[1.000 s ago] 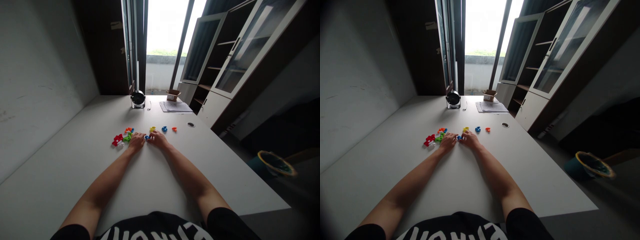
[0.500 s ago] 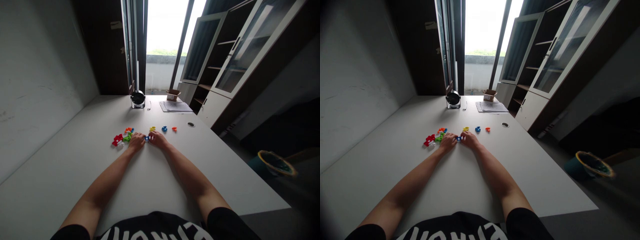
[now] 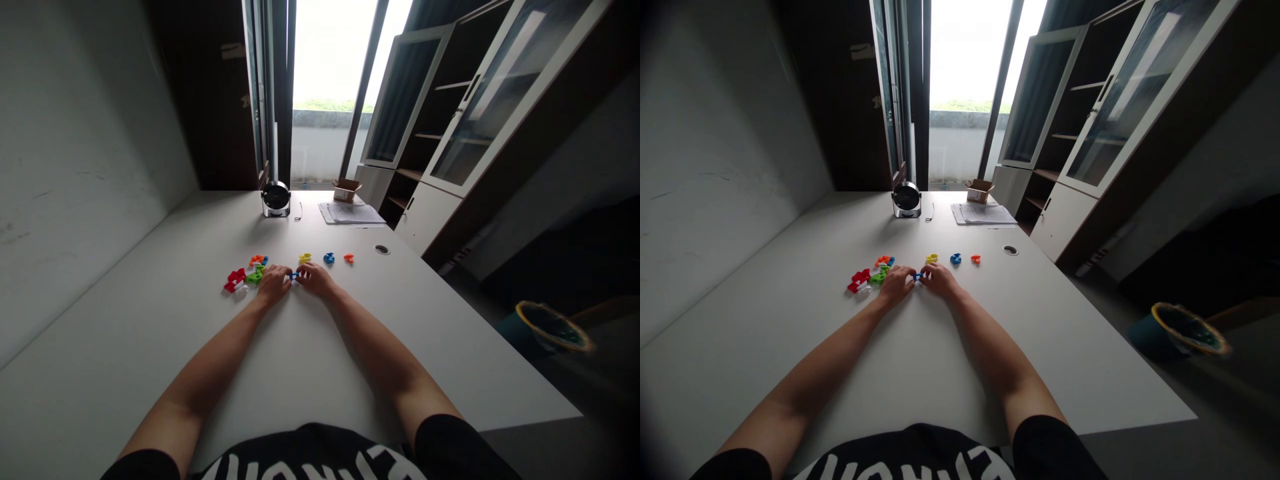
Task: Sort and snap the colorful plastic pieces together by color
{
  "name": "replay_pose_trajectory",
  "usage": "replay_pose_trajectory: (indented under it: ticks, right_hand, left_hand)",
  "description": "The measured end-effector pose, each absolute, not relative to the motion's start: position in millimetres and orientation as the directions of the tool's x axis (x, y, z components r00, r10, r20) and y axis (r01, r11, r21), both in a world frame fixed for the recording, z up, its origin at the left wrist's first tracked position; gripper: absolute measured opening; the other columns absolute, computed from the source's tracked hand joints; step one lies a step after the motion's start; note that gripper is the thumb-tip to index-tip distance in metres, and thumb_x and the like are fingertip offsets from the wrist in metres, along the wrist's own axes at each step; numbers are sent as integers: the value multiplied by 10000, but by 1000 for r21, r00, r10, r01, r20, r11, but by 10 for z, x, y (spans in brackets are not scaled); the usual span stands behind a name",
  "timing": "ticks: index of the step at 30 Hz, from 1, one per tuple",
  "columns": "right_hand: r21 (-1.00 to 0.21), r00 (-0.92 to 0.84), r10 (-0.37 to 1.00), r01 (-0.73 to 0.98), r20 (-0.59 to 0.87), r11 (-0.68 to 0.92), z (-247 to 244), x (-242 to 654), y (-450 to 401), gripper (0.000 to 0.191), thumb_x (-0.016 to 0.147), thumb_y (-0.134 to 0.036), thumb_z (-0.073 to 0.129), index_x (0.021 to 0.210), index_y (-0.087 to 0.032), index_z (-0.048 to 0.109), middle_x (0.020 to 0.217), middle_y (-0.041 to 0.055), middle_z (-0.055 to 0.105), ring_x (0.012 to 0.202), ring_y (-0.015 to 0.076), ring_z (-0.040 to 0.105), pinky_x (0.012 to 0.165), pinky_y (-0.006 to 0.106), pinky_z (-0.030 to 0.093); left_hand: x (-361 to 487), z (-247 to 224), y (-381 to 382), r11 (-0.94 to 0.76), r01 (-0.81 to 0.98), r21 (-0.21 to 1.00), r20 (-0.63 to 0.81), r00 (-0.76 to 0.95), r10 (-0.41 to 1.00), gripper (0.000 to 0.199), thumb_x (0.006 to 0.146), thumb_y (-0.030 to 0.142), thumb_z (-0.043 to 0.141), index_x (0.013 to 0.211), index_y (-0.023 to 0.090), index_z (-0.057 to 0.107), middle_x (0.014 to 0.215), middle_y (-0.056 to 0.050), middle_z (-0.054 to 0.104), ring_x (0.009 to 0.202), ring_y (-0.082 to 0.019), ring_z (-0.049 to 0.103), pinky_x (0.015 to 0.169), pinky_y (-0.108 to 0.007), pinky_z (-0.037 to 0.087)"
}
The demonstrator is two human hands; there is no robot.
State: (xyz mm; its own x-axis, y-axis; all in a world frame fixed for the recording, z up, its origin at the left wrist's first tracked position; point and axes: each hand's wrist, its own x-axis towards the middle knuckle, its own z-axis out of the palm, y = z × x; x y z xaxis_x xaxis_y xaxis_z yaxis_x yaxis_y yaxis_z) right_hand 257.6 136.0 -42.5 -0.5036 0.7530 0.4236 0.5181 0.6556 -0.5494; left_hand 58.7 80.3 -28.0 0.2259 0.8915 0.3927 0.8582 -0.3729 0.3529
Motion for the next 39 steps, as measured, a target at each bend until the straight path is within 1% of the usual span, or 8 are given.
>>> replay_pose_trajectory:
  ticks: [4,7,14,22,29,32,35,39]
  right_hand:
    - [-657,-490,785,455,379,601,-459,2597,1401,175,833,-226,684,1006,-220,709,804,0,680,665,124,574,657,244,450]
    - [-730,-472,811,407,346,549,-481,2603,1423,213,838,-280,669,1040,-217,693,774,-10,668,642,123,562,629,240,439]
    - [-875,-547,780,163,303,455,-444,2574,1414,322,834,-420,689,1057,-189,668,777,-4,628,650,129,537,604,244,421]
    - [-913,-510,817,135,269,384,-457,2575,1437,438,834,-532,707,1109,-193,675,850,37,688,748,176,622,670,281,477]
    - [-902,-512,819,175,259,395,-414,2573,1435,444,890,-568,638,1091,-178,709,825,43,700,763,186,650,716,294,492]
    - [-904,-520,815,170,257,393,-399,2580,1427,447,871,-573,662,1064,-174,718,828,44,698,757,182,640,710,291,488]
    - [-923,-536,807,126,246,364,-388,2586,1418,457,837,-573,705,1069,-178,706,856,49,698,768,184,638,698,290,488]
    - [-943,-546,805,79,231,324,-389,2590,1418,487,797,-566,751,1099,-192,674,834,35,678,758,181,623,675,287,476]
  left_hand:
    - [613,-247,776,-352,853,385,394,193,899,263,914,239,601,1168,253,664,1117,-57,725,1111,-256,602,1046,-407,408]
    - [620,-244,775,-350,843,409,408,174,896,281,945,256,563,1212,242,650,1060,-52,743,1071,-251,618,1032,-405,411]
    - [592,-282,810,-362,829,425,443,158,882,242,995,345,504,1125,245,682,1008,-52,756,1013,-258,647,950,-401,442]
    - [577,-309,815,-413,799,437,505,162,848,189,974,346,563,1078,247,685,1002,-52,751,969,-266,667,923,-413,452]
    - [581,-319,825,-464,780,420,543,194,817,169,972,313,578,1090,241,675,1043,-48,742,1004,-257,657,918,-401,462]
    - [587,-322,823,-462,778,425,546,186,817,170,955,274,593,1103,241,670,1060,-51,739,1016,-257,654,929,-400,465]
    - [594,-326,818,-458,775,436,545,178,819,195,925,236,613,1113,250,661,1065,-46,739,1030,-261,652,947,-409,463]
    - [605,-323,813,-428,774,467,523,148,839,225,919,242,606,1139,259,651,1057,-37,746,1043,-266,653,968,-428,458]
